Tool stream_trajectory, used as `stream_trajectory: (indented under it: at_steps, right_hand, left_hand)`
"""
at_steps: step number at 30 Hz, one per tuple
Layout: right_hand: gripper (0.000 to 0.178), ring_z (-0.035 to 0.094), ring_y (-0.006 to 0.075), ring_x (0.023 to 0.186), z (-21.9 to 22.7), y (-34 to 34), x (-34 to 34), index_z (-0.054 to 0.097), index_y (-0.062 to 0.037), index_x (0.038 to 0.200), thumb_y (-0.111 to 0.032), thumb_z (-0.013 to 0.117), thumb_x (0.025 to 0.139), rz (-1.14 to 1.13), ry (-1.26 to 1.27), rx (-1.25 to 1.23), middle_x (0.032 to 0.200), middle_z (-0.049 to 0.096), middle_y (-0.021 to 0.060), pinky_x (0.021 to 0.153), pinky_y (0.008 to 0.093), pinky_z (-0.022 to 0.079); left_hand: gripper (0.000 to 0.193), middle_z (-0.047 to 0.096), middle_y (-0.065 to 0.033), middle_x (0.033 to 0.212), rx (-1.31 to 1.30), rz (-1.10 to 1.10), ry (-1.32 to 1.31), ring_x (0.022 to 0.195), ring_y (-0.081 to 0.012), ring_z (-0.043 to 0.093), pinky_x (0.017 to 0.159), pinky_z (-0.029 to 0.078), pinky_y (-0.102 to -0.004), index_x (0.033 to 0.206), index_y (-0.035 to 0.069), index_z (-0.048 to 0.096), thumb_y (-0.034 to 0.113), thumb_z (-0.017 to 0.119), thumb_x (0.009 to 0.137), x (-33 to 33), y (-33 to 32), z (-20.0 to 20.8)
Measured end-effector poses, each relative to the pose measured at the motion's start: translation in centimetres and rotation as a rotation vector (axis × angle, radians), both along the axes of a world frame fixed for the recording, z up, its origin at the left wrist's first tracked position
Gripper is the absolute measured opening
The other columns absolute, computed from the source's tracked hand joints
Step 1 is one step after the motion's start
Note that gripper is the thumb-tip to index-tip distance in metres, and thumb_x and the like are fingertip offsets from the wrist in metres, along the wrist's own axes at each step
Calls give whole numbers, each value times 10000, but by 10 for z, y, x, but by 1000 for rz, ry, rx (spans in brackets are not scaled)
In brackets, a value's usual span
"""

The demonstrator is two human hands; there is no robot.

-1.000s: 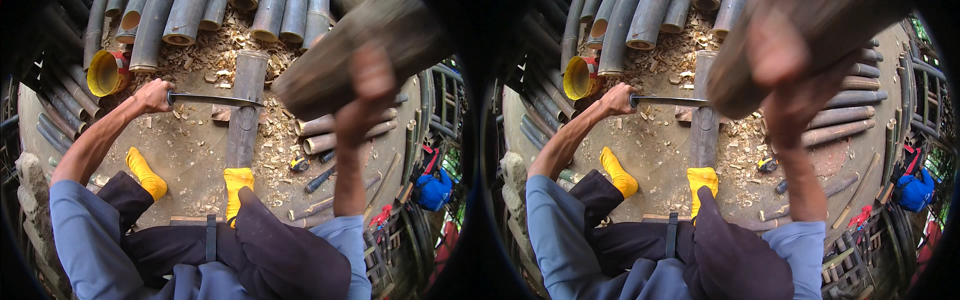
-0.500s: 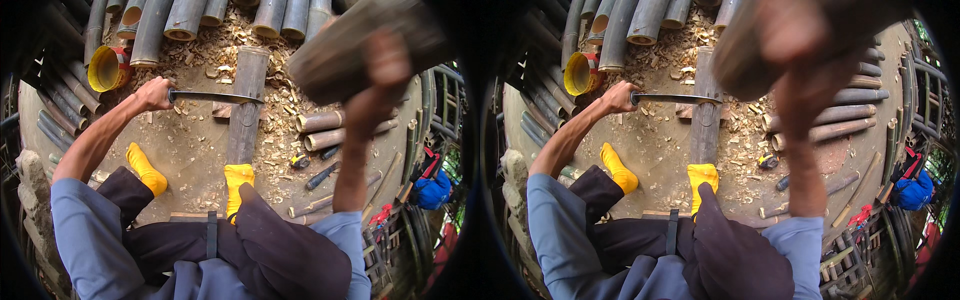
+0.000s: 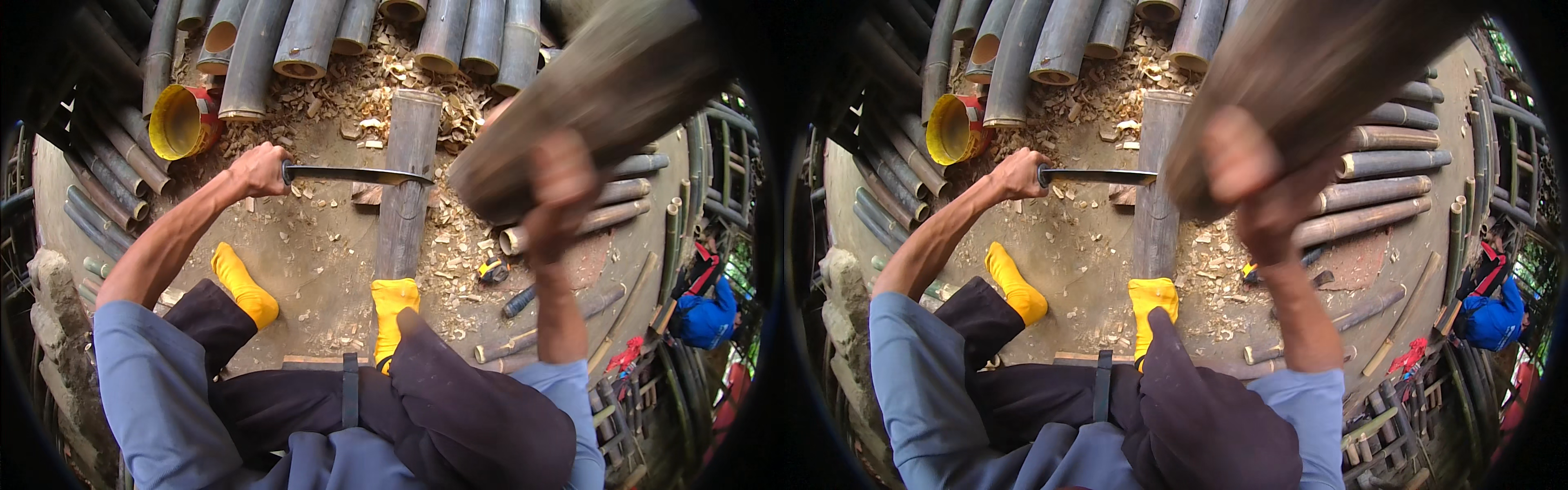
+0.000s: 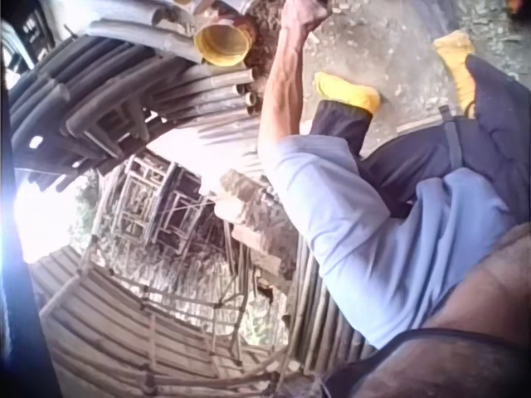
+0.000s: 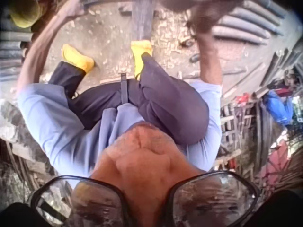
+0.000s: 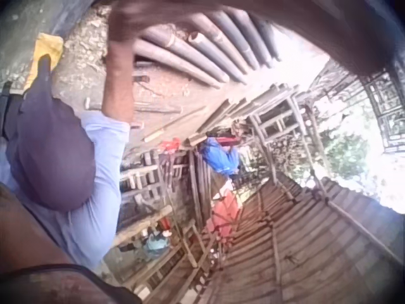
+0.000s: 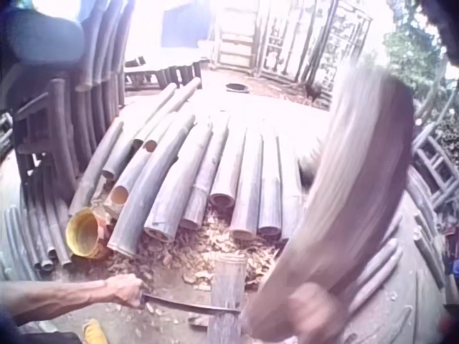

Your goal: The person carves a hole into a bamboo stalk using a knife and a wooden mallet, then smooths the edges of the hole with the knife and clears debris from the opening.

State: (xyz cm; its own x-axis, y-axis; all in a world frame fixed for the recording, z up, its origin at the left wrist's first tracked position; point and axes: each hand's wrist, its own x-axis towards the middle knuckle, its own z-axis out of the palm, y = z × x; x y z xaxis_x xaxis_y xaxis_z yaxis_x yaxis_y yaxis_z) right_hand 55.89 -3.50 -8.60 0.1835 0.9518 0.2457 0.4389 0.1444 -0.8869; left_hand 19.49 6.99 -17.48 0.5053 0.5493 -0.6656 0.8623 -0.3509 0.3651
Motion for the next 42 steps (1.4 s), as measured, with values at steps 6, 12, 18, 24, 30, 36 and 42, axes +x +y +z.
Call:
stream_trajectory:
  at_steps: [6, 12, 18, 24, 30, 36, 42]
  right_hand:
    - [824, 573, 304, 1046, -16, -60, -21, 395, -7, 1286, -359, 767, 640, 305, -8, -834, 1129, 579, 221, 914, 391, 440]
    - [763, 561, 296, 1058, -53, -109, -13, 378, 15, 1298, -315, 742, 715, -243, -83, -738, 1137, 569, 222, 926, 404, 426]
    - [578, 568, 354, 980, 18, 27, -39, 387, 12, 1322, -54, 610, 792, 334, -560, -110, 1047, 582, 234, 874, 409, 451]
    - [162, 629, 351, 855, 41, 163, -245, 563, 26, 882, -45, 570, 736, 1283, -746, 24, 858, 624, 200, 684, 428, 524]
    - [201, 656, 308, 930, -90, 227, -462, 678, -48, 961, -104, 560, 808, 1272, -874, 5, 1015, 664, 158, 728, 407, 550]
    - [231, 640, 282, 984, -136, 226, -471, 703, -133, 972, -153, 575, 781, 1163, -663, -214, 1068, 657, 96, 782, 398, 531]
    - [485, 583, 396, 1037, -121, 231, -437, 519, -136, 1257, -263, 601, 796, 985, -745, 134, 1345, 412, 117, 872, 494, 464]
  left_hand:
    - [321, 616, -151, 608, 20, -4, -112, 564, -273, 616, 578, 506, -374, 811, -35, 648, 199, 667, 591, -24, -9, -23]
    - [495, 610, -125, 761, -101, 150, -312, 723, -272, 605, 660, 459, -383, 945, 17, 587, 367, 738, 628, -25, 6, 1]
    - [526, 606, -108, 1046, 91, 101, -71, 1008, -296, 566, 852, 446, -423, 1080, 96, 582, 365, 726, 652, -42, -28, 14]
    - [393, 618, -86, 910, 184, 102, -95, 894, -301, 601, 748, 463, -455, 1008, 100, 566, 222, 706, 662, -51, -39, 2]
    - [323, 617, -66, 815, 482, 157, -264, 789, -266, 630, 665, 472, -415, 868, 105, 571, 242, 745, 632, -46, -45, -15]
    - [262, 654, -113, 837, 464, 170, -273, 829, -268, 645, 728, 494, -426, 853, 78, 630, 175, 716, 625, -47, -47, -23]
    - [383, 627, -134, 953, 418, 130, -414, 922, -315, 595, 786, 458, -433, 944, 74, 609, 162, 727, 590, -28, -39, -19]
